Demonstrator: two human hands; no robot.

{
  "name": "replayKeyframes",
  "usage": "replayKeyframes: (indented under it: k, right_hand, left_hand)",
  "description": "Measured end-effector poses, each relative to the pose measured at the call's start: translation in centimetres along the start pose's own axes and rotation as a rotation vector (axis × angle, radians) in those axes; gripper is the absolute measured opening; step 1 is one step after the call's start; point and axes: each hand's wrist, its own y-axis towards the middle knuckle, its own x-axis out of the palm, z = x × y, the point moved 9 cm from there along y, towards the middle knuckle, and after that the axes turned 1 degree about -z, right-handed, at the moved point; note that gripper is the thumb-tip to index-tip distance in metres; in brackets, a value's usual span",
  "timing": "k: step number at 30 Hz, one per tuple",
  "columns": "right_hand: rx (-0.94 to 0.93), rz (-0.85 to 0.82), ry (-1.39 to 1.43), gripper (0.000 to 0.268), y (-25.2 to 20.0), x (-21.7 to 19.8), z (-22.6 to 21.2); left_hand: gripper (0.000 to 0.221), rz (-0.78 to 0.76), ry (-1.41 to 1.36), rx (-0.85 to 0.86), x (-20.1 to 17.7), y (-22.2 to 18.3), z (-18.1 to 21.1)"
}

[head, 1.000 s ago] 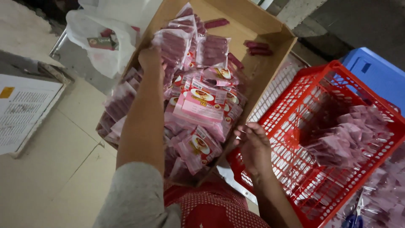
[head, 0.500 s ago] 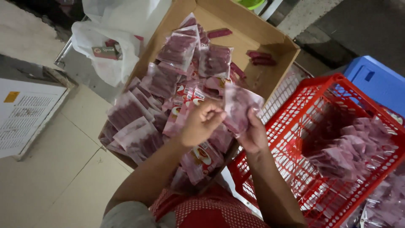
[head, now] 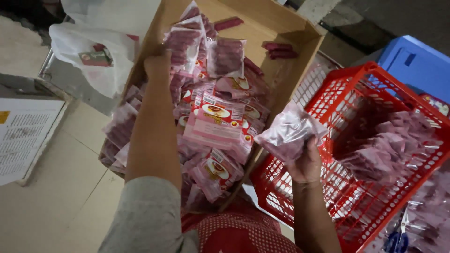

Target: The person organizes multiple small pink packages of food by moving them one at a time from a large cardboard box into a red plastic crate.

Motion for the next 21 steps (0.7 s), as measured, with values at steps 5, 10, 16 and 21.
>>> replayKeyframes:
  k: [5, 10, 16, 21]
  right_hand:
    - [-0.103, 0.018, 0.125, 0.062, 0.1, 4.6, -3.0]
    - [-0.126, -0.051, 0.253, 0.072, 1.3, 2.8, -3.1]
    - [-0.119, -0.048, 0.303, 0.091, 2.5, 5.5, -3.1]
    - [-0.157, 0.027, 0.484, 0.086, 3.8, 1.7, 0.9]
  left_hand:
    - [0.038, 0.283, 0.422, 0.659, 1.0, 3.0, 2.7]
    - [0.014, 0.187, 0.102, 0.785, 0.3, -14.1, 9.3]
    - [0.018, -0.232, -0.432, 0.638, 1.9, -34.4, 14.1]
    - [0.018, -0.421, -0.514, 0.443, 6.7, -40.9, 7.2]
